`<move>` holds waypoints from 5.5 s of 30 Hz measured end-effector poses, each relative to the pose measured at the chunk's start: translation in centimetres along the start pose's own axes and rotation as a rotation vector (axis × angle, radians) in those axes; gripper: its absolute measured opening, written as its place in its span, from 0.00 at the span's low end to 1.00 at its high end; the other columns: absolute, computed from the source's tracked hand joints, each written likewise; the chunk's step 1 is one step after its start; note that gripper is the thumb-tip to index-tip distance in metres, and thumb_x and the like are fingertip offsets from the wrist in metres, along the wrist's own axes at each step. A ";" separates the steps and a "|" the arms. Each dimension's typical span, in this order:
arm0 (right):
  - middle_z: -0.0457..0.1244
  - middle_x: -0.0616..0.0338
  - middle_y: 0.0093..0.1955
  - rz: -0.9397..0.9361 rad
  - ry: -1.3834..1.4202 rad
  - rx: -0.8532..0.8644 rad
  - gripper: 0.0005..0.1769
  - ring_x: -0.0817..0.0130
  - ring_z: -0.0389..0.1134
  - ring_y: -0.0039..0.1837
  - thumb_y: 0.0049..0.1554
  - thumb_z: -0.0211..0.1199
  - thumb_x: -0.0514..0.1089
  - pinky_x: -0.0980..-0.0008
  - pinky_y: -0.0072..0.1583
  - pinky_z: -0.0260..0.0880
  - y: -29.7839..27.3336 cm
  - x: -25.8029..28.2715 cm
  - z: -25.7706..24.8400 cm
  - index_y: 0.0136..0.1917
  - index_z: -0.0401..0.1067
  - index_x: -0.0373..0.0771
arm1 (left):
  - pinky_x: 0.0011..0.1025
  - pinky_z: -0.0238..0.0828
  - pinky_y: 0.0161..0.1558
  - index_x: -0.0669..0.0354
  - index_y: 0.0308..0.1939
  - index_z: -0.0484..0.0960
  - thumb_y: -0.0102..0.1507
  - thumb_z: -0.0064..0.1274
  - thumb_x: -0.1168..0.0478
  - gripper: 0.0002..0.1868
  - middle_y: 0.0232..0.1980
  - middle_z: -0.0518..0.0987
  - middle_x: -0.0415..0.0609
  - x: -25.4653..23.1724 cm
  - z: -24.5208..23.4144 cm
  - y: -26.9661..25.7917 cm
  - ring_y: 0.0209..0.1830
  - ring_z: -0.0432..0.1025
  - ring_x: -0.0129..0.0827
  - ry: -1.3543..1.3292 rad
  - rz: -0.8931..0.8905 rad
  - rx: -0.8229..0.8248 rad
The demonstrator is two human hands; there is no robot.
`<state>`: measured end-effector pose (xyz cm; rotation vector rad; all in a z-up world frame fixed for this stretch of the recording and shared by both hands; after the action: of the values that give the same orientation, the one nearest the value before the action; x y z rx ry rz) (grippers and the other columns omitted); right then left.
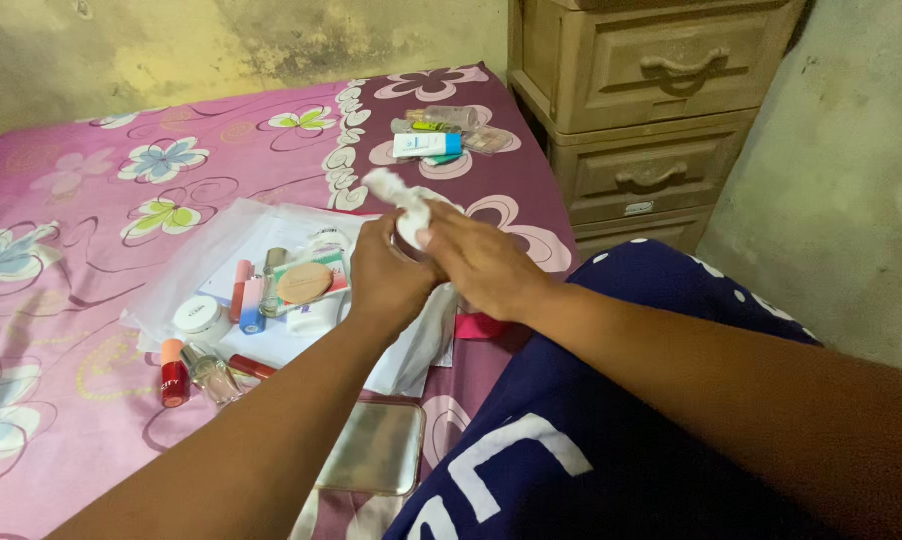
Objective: The person wipes various cosmetic items with a white tissue, including bottles, tubes, and compacts, then places them into a clear plastic bag. The person handles each item one at a time, wiping the exterior surfaces before moving to the next.
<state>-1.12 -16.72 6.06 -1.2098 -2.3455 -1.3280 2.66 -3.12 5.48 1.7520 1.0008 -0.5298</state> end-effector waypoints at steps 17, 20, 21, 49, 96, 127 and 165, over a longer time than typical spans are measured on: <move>0.63 0.44 0.70 0.016 -0.057 0.154 0.33 0.48 0.59 0.75 0.70 0.35 0.60 0.57 0.76 0.53 -0.6 -0.4 0.9 0.69 0.67 0.34 | 0.51 0.72 0.56 0.51 0.56 0.78 0.60 0.32 0.26 0.40 0.51 0.81 0.51 1.7 4.8 1.3 0.52 0.75 0.45 -1.189 -0.897 0.350; 0.59 0.41 0.72 0.122 -0.134 0.136 0.37 0.44 0.55 0.75 0.67 0.36 0.63 0.49 0.75 0.47 0.1 0.0 0.3 0.75 0.61 0.35 | 0.45 0.67 0.55 0.48 0.60 0.77 0.62 0.31 0.23 0.41 0.52 0.78 0.51 2.2 4.4 0.1 0.51 0.71 0.41 -0.994 -1.007 0.342; 0.56 0.39 0.73 0.188 -0.154 0.130 0.39 0.42 0.53 0.75 0.65 0.37 0.64 0.45 0.73 0.43 0.2 -0.3 0.0 0.77 0.58 0.36 | 0.45 0.68 0.55 0.49 0.60 0.77 0.62 0.30 0.23 0.43 0.52 0.78 0.52 2.1 4.4 0.1 0.51 0.72 0.41 -1.026 -0.995 0.342; 0.68 0.38 0.52 0.430 -0.212 -0.115 0.35 0.40 0.70 0.56 0.70 0.35 0.63 0.49 0.61 0.67 -0.2 -7.5 -1.5 0.58 0.71 0.32 | 0.37 0.78 0.50 0.66 0.59 0.75 0.49 0.67 0.40 0.44 0.51 0.81 0.55 4.3 2.6 -0.7 0.49 0.79 0.39 -0.298 -0.679 0.228; 0.74 0.56 0.40 0.558 -0.057 -0.247 0.12 0.72 0.72 0.40 0.50 0.70 0.39 0.68 0.44 0.72 7.1 -13.2 -8.3 0.49 0.83 0.40 | 0.58 0.56 0.66 0.43 0.54 0.86 0.53 0.69 0.46 0.26 0.54 0.81 0.57 3.6 0.7 11.7 0.68 0.59 0.59 0.342 -0.400 0.067; 0.51 0.26 0.73 -0.012 -0.563 0.323 0.31 0.34 0.57 0.71 0.65 0.50 0.44 0.44 0.69 0.58 20.3 -37.1 4.3 0.76 0.57 0.24 | 0.38 0.69 0.61 0.59 0.51 0.85 0.56 0.66 0.55 0.21 0.55 0.84 0.55 13.3 2.5 14.9 0.52 0.81 0.41 0.132 -0.355 -0.010; 0.63 0.37 0.70 -0.156 0.093 -0.077 0.26 0.44 0.65 0.70 0.65 0.45 0.39 0.53 0.69 0.61 11.8 -0.7 -2.3 0.74 0.64 0.32 | 0.48 0.78 0.53 0.54 0.49 0.76 0.70 0.39 0.36 0.25 0.48 0.79 0.52 4.9 7.0 12.2 0.47 0.77 0.42 -1.320 -0.713 0.390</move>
<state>7.42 -15.75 14.42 -0.9782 -2.3842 -1.5023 16.09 -9.42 5.81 0.8641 0.4808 -2.0765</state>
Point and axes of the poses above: each hand's wrist, its own y-axis towards the middle knuckle, its own z-axis out of the palm, x = y × z, the point moved 6 cm from there along y, towards the middle knuckle
